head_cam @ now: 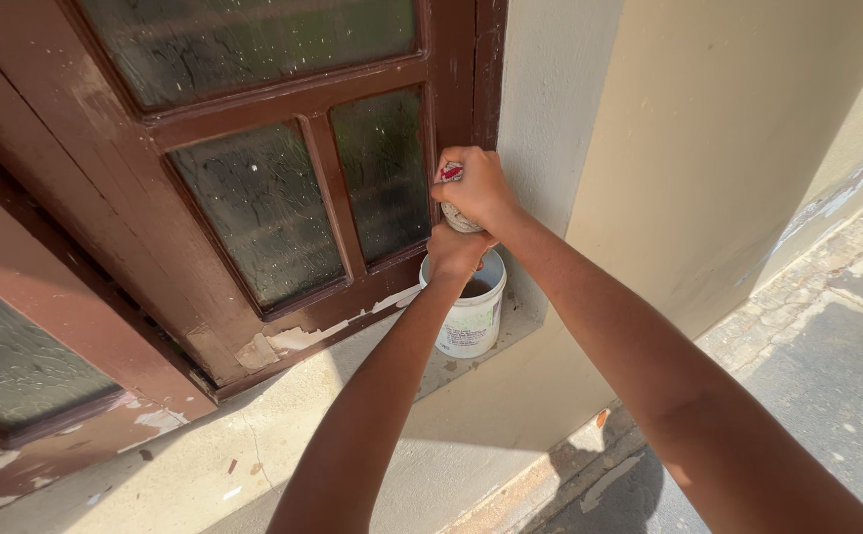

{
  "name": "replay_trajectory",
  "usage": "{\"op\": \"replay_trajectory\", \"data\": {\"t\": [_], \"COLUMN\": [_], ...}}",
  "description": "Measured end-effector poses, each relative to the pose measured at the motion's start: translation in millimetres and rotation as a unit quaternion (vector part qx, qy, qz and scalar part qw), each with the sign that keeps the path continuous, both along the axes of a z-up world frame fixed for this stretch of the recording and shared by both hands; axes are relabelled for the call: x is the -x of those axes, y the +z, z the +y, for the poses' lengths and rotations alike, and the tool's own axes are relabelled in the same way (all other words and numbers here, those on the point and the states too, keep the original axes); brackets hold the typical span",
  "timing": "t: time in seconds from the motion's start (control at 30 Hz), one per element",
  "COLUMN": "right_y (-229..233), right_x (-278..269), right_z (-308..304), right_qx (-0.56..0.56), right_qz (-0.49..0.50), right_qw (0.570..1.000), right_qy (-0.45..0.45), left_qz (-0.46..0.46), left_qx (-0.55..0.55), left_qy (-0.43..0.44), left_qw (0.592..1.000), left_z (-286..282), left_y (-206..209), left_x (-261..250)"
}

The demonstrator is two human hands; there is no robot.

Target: The person wipes a window frame and glass panes with a cloth. They then rinse the cloth in a bucket and wring it out by hand before continuing to clean the glass surfaces.

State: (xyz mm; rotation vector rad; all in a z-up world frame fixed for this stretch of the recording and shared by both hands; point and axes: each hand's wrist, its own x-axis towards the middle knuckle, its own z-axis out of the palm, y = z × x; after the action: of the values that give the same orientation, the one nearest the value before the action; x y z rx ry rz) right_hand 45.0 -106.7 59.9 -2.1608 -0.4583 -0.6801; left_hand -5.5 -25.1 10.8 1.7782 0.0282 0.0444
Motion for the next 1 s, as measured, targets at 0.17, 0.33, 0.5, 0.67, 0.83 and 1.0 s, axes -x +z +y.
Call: {"op": "replay_trajectory", "data": {"t": [0.17, 0.33, 0.5, 0.67, 0.83, 1.0], "right_y": [3, 4, -2, -1, 3, 0], "right_x": [7, 12, 10, 9, 13, 9], "right_z": [6, 8, 7, 6, 10, 8], "right_qx": [0.022, 0.055, 0.067, 0.082, 0.104, 0.132], "right_qz": [0.031, 0.043, 0.049, 0.086, 0.13, 0.131], "right_qw": [0.998, 0.994, 0.99, 0.984, 0.974, 0.97], "right_qy": [-0.056, -0.084, -0.11, -0.133, -0.155, -0.159], "left_qz": [0.004, 0.008, -0.023, -0.002, 0.007, -0.007], "left_qx": [-0.06, -0.11, -0.106, -0.112, -0.117, -0.121], "left_qy": [0.021, 0.046, 0.052, 0.038, 0.041, 0.038], "left_qw": [0.998, 0.993, 0.993, 0.993, 0.992, 0.992], "left_z": [-4, -6, -7, -8, -9, -10], "left_y": [-15, -19, -20, -19, -18, -20], "left_x": [-15, -18, -10, -8, -7, -7]}}
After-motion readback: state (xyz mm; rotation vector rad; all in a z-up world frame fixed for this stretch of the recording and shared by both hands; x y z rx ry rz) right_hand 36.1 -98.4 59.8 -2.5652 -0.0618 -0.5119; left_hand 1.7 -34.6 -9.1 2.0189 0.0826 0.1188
